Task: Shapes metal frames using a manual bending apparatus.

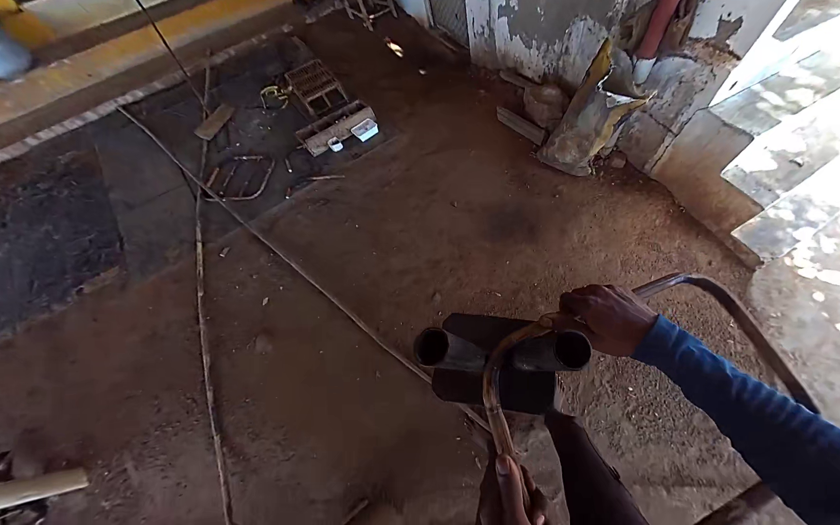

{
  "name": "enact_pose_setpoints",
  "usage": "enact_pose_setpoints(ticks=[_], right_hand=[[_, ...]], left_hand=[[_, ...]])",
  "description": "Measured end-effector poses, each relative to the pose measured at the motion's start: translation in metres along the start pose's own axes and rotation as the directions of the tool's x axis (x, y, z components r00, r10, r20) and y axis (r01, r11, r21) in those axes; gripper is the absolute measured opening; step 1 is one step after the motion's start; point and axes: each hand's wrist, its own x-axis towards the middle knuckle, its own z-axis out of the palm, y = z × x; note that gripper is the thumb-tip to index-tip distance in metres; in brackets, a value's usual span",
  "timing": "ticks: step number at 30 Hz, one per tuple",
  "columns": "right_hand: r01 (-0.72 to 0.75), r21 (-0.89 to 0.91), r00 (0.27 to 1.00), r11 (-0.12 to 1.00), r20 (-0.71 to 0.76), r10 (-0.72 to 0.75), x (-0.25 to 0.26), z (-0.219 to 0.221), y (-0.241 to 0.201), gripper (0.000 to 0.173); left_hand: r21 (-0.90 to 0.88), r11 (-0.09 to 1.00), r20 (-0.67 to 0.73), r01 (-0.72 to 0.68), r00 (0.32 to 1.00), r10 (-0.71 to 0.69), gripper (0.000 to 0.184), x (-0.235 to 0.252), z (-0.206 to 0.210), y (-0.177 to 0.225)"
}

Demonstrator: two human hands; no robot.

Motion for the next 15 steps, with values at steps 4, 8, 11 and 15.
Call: enact_pose_setpoints(ticks=[4, 8, 11, 15], right_hand=[[-0.045, -0.126, 0.993, 0.991, -0.115, 0.031, -0.001, -0.004, -0.009, 0.069], [-0.195, -0.113, 0.953, 0.974, -0.259, 0.161, -0.006, 0.006, -0.023, 0.078], [-0.282, -0.054, 0.891, 0.958, -0.385, 0.24, -0.014, 0.019, -0.033, 0.085], [-0.36, -0.014, 0.807, 0.933, -0.507, 0.304, -0.025, 0.038, -0.043, 0.081]], left_hand=[[0.031, 0.999, -0.05, 0.025, 0.998, -0.023, 0.06, -0.001, 0.007, 0.003], [0.128, 0.987, -0.039, -0.101, 0.993, 0.107, 0.058, 0.005, 0.01, 0.002], [0.194, 0.955, 0.001, -0.226, 0.973, 0.23, 0.055, 0.008, 0.004, -0.005], [0.238, 0.907, 0.055, -0.348, 0.937, 0.345, 0.054, 0.011, -0.009, -0.017]])
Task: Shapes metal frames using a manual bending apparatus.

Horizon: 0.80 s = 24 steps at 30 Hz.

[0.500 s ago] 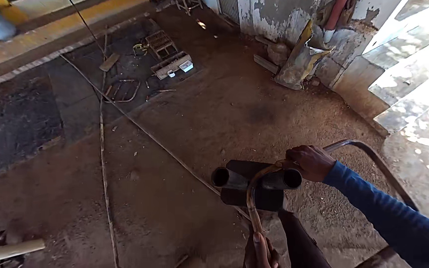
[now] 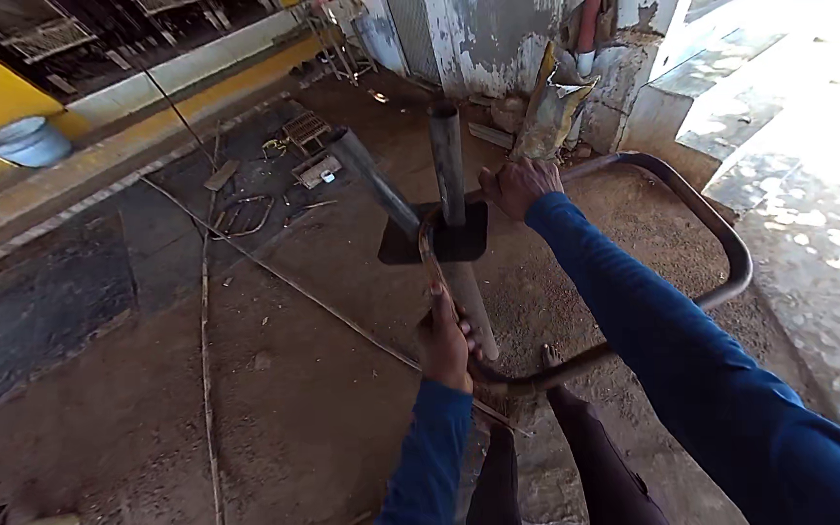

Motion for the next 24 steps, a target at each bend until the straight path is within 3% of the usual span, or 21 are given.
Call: enact_pose_setpoints(ticks=[4, 9, 13, 15, 18, 22, 24], right_hand=[[-0.116, 0.036, 0.991, 0.993, -0.06, 0.118, -0.025, 0.003, -0.009, 0.07], [-0.192, 0.057, 0.98, 0.98, -0.049, 0.195, -0.044, 0.005, -0.015, 0.069], [-0.036, 0.084, 0.996, 0.996, 0.084, 0.029, -0.02, -0.004, 0.004, 0.081], [0.12, 0.106, 0.972, 0.987, 0.189, -0.139, -0.001, -0.008, 0.019, 0.076], [0.311, 0.189, 0.927, 0.932, 0.158, -0.341, 0.016, -0.005, 0.034, 0.069], [0.376, 0.196, 0.895, 0.906, 0.175, -0.409, 0.037, -0.013, 0.029, 0.069], [0.37, 0.164, 0.907, 0.914, 0.15, -0.394, 0.037, -0.013, 0.028, 0.072]], left_hand=[[-0.03, 0.997, 0.004, -0.071, 0.997, 0.071, 0.053, 0.005, -0.003, -0.006], [-0.014, 1.0, 0.032, -0.027, 0.999, 0.027, 0.054, 0.002, -0.01, -0.004], [-0.022, 0.998, 0.048, 0.064, 0.997, -0.063, 0.058, 0.004, -0.012, 0.006], [-0.067, 0.992, 0.035, 0.111, 0.993, -0.109, 0.055, 0.008, -0.01, 0.008], [-0.136, 0.97, -0.015, 0.202, 0.978, -0.206, 0.055, 0.001, 0.002, 0.01], [-0.32, 0.908, -0.014, 0.269, 0.957, -0.289, 0.055, -0.009, 0.021, 0.01], [-0.325, 0.912, -0.019, 0.251, 0.962, -0.272, 0.055, -0.008, 0.021, 0.011]])
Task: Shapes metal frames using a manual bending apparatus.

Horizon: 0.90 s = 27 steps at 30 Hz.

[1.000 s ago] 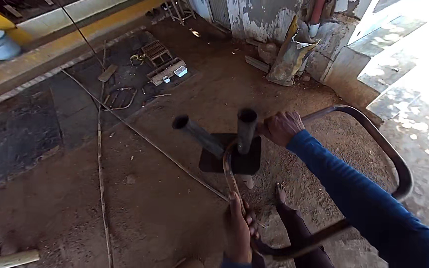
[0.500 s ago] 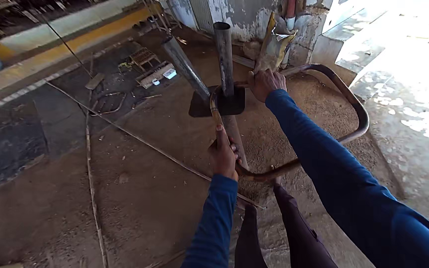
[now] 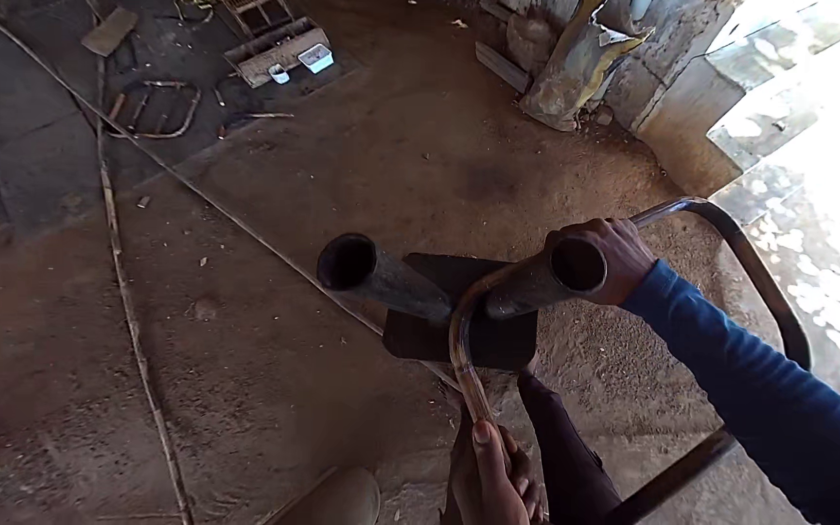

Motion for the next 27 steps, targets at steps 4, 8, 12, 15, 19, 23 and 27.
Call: enact_pose_setpoints(ticks=[4, 8, 12, 15, 19, 23, 27], right_hand=[[-0.102, -0.047, 0.994, 0.994, -0.05, 0.099, -0.005, 0.013, -0.003, 0.075], [-0.276, -0.043, 0.96, 0.96, -0.061, 0.273, -0.018, 0.021, -0.019, 0.081], [-0.388, -0.035, 0.912, 0.921, -0.158, 0.378, -0.034, 0.032, -0.039, 0.085], [-0.453, -0.009, 0.873, 0.891, -0.207, 0.442, -0.044, 0.037, -0.054, 0.087], [-0.497, 0.037, 0.851, 0.867, -0.173, 0.495, -0.056, 0.04, -0.062, 0.085], [-0.378, 0.036, 0.921, 0.925, -0.084, 0.379, -0.039, 0.028, -0.035, 0.074], [-0.204, 0.078, 0.978, 0.976, -0.025, 0.206, -0.024, 0.011, -0.014, 0.065]], left_hand=[[0.084, 0.992, 0.008, -0.096, 0.995, 0.096, 0.054, 0.007, -0.002, 0.003], [0.17, 0.961, 0.068, -0.219, 0.975, 0.21, 0.054, 0.009, -0.013, -0.007], [0.195, 0.93, 0.111, -0.312, 0.949, 0.296, 0.054, 0.01, -0.019, -0.012], [0.181, 0.916, 0.098, -0.358, 0.933, 0.345, 0.053, 0.015, -0.022, -0.013], [0.245, 0.915, 0.135, -0.322, 0.945, 0.297, 0.054, 0.014, -0.032, -0.011], [0.234, 0.944, 0.132, -0.231, 0.97, 0.205, 0.054, 0.014, -0.03, -0.002], [0.192, 0.973, 0.052, -0.128, 0.991, 0.12, 0.051, 0.014, -0.021, 0.006]])
